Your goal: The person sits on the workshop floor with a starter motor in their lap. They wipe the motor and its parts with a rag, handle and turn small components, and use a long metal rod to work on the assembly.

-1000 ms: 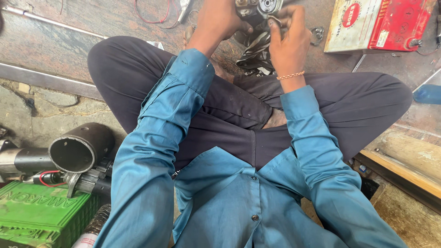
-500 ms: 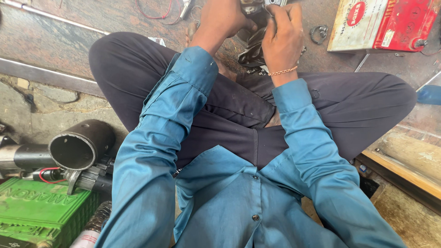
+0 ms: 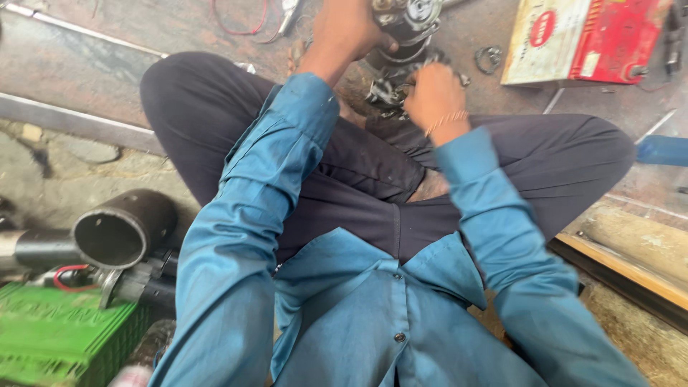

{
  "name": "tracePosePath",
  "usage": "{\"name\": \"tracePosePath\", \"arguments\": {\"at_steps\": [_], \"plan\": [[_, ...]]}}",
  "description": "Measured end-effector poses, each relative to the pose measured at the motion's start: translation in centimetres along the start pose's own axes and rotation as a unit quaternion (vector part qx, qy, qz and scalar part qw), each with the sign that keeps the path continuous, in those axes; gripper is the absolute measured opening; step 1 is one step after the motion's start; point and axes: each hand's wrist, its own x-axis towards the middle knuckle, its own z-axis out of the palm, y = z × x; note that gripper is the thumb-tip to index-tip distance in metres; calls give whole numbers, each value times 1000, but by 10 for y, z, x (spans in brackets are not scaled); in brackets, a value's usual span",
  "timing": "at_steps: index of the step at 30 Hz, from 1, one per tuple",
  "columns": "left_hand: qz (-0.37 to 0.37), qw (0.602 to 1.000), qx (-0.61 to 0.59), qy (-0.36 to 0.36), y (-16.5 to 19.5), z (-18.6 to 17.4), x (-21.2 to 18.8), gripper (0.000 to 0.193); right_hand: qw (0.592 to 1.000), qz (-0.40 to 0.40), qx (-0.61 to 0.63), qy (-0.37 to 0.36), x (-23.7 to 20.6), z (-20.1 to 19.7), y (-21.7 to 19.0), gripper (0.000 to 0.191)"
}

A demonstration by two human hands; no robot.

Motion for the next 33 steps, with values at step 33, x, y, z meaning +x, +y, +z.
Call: {"name": "tracePosePath", "arguments": {"at_steps": [33], "plan": [[-18, 1000, -6, -22, -3, 4, 0, 52, 946, -234, 43, 218, 7, -49, 1, 35]]}}
